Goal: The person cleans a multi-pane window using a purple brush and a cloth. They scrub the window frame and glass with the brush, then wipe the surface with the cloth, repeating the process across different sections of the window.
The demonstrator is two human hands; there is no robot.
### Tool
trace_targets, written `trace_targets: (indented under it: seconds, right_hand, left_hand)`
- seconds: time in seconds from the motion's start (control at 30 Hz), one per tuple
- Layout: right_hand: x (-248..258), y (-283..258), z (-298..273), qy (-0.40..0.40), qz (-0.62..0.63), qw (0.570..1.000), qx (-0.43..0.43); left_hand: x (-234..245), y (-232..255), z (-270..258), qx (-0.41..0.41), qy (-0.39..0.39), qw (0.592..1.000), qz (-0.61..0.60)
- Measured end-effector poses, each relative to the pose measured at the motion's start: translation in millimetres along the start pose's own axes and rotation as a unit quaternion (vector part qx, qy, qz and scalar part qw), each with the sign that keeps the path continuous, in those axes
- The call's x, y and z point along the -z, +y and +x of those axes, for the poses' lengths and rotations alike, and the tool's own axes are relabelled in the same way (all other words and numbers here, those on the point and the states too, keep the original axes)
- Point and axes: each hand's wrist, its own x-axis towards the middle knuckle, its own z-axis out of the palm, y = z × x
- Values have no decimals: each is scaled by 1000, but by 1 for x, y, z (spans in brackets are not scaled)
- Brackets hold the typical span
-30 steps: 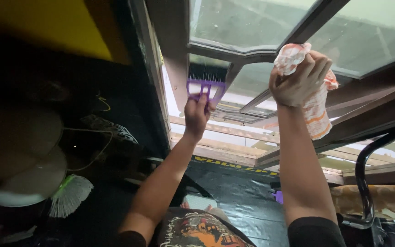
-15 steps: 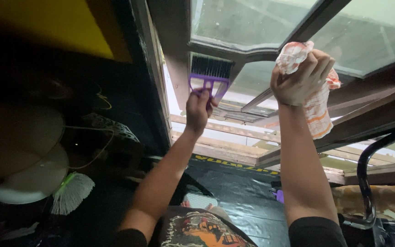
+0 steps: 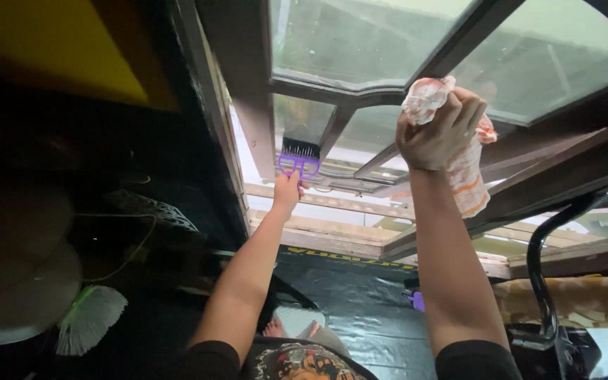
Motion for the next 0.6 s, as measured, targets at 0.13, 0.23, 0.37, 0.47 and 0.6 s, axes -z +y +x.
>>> trace_targets:
  seconds: [0.13,0.23,0.37,0.47,0.6]
  right_hand:
    - [2,-5,4,4,-2,1000,-8]
    - [1,-2,4,15,-10,1000,10]
    - [0,-2,1,22,-5,1000,7]
    - [-6,1,-2,31,-10,999,1]
    - [4,-7,12,27,1,1000,5]
  left_hand:
    - [26,-31,3,49,11,998,46]
    - [30,-25,-11,81,70,987,116]
    - [17,-12,-24,47,65,997,18]
    - [-2,23,-32,23,70,995,-68]
    - [-13,48,-38,35,75,996,-24]
